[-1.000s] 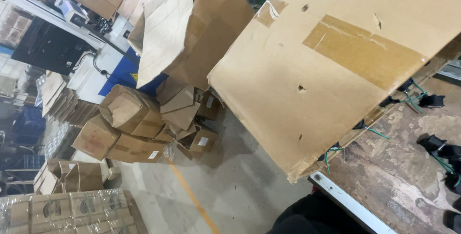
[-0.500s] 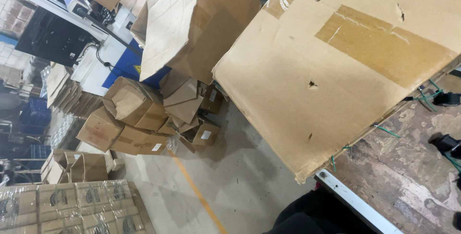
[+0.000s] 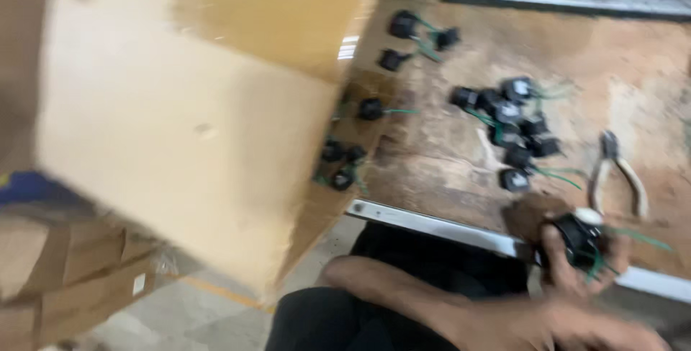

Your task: The person assembles small black electronic components with green wires on a workbench. They pick up components, align and press them together, and place the assembled units into a cardboard box. The process is repeated for multiple units.

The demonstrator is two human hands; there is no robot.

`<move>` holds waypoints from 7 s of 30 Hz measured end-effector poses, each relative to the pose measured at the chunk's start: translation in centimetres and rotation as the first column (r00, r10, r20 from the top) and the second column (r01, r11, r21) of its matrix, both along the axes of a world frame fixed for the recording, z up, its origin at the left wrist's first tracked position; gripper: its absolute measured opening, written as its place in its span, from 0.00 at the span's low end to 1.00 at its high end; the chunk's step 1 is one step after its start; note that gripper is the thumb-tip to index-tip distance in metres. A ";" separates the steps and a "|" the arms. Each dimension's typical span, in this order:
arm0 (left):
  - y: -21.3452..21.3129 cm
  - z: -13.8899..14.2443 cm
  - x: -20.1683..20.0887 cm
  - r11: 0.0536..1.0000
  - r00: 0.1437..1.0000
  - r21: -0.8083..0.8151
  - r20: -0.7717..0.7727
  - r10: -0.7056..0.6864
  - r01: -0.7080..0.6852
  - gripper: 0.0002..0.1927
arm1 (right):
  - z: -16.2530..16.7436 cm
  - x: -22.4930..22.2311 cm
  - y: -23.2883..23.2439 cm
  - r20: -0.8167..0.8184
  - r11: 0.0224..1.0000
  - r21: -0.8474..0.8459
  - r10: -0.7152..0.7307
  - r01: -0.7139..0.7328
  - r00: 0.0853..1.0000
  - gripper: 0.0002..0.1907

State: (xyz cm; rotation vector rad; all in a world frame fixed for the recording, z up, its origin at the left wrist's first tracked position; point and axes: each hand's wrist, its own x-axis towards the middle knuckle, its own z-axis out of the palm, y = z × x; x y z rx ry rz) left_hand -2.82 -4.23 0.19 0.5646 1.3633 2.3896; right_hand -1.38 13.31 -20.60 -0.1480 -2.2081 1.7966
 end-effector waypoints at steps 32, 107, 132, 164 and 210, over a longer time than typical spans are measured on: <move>-2.6 -9.8 -4.7 0.346 0.851 -0.778 -0.486 0.199 -0.525 0.21 | 7.2 -3.4 -0.4 -0.145 0.856 -0.319 0.381 -0.408 0.913 0.21; -3.5 -6.1 -5.6 0.170 0.769 -0.760 -0.573 0.282 -0.628 0.19 | 6.1 -4.3 1.6 -0.261 -0.169 -0.965 0.650 -0.200 0.714 0.32; -3.8 -7.4 -4.0 0.858 0.825 -0.346 0.292 0.484 -0.381 0.08 | 7.6 -4.5 0.4 -0.194 0.145 -0.918 0.647 -0.370 0.737 0.15; -1.7 -3.3 -4.1 0.526 0.850 -0.682 -0.497 0.174 -0.507 0.27 | 6.3 -3.1 1.7 0.049 0.417 -0.808 0.751 -0.415 0.659 0.36; -4.2 -6.5 -5.5 0.607 0.814 -0.545 -0.429 0.391 -0.579 0.19 | 8.0 -10.2 13.6 0.292 0.764 0.644 -0.195 -0.042 0.936 0.21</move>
